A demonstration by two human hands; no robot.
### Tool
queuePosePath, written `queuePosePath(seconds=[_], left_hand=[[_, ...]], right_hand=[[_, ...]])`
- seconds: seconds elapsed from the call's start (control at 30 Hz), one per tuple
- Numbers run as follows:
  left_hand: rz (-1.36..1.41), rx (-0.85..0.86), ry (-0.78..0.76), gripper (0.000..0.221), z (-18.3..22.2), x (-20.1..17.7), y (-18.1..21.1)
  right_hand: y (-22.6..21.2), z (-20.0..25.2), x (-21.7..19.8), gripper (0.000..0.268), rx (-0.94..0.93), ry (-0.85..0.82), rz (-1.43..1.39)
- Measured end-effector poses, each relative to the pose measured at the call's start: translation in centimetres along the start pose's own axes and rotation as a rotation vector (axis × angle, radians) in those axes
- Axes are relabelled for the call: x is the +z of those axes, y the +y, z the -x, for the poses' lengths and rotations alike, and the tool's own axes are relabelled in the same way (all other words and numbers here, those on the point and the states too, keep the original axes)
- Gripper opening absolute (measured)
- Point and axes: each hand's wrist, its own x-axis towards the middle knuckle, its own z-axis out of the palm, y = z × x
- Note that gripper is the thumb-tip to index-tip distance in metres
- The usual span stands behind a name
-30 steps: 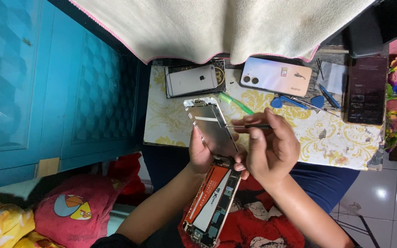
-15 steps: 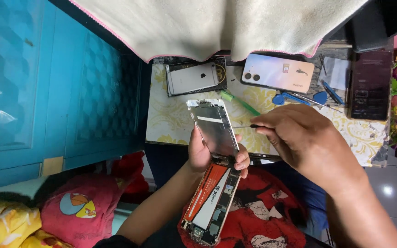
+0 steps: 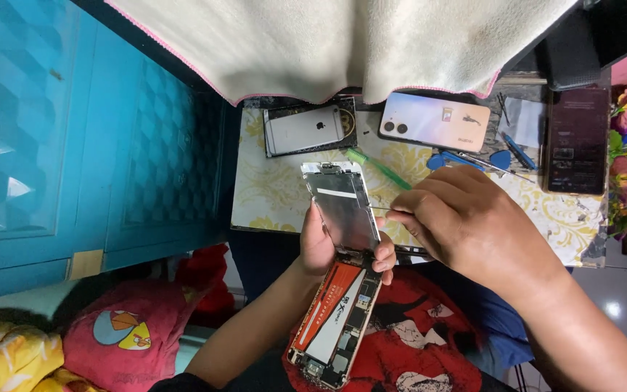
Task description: Disassembling a smartphone using a prying tool to remove the screen and access internal components.
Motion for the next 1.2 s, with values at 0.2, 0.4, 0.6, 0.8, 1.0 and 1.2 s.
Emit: queuePosePath(seconds=[0.2, 0.4, 0.6, 0.8, 1.0, 1.2], left_hand=[[-0.017, 0.0, 0.063, 0.1, -0.4, 1.3, 0.2], [0.033, -0.034, 0.081, 0.101, -0.4, 1.2, 0.6], [-0.036, 0.011, 0.002, 0.094, 0.2, 0.2, 0.7], [0.012, -0.007, 0.074, 0.092, -0.1, 1.1, 0.8], [-0.064, 0.011, 0.022, 0.095, 0.3, 0.8, 1.1], [-0.033, 0.006, -0.003, 0.091, 0.6, 0.2, 0.7]], right_hand=[[-0.3, -0.5, 0.1, 0.025, 0.008, 0.037, 0.052], [-0.2, -0.3, 0.3, 0.018, -0.016, 0.025, 0.1], [0.0, -0.3, 0.5, 0.011, -0.019, 0.01, 0.037], [0.0, -0.5, 0.8, 0.012, -0.025, 0.057, 0.011], [-0.1, -0.4, 0.9, 0.015, 0.033, 0.096, -0.038], [0.1, 0.4, 0.6, 0.025, 0.064, 0.004, 0.029]])
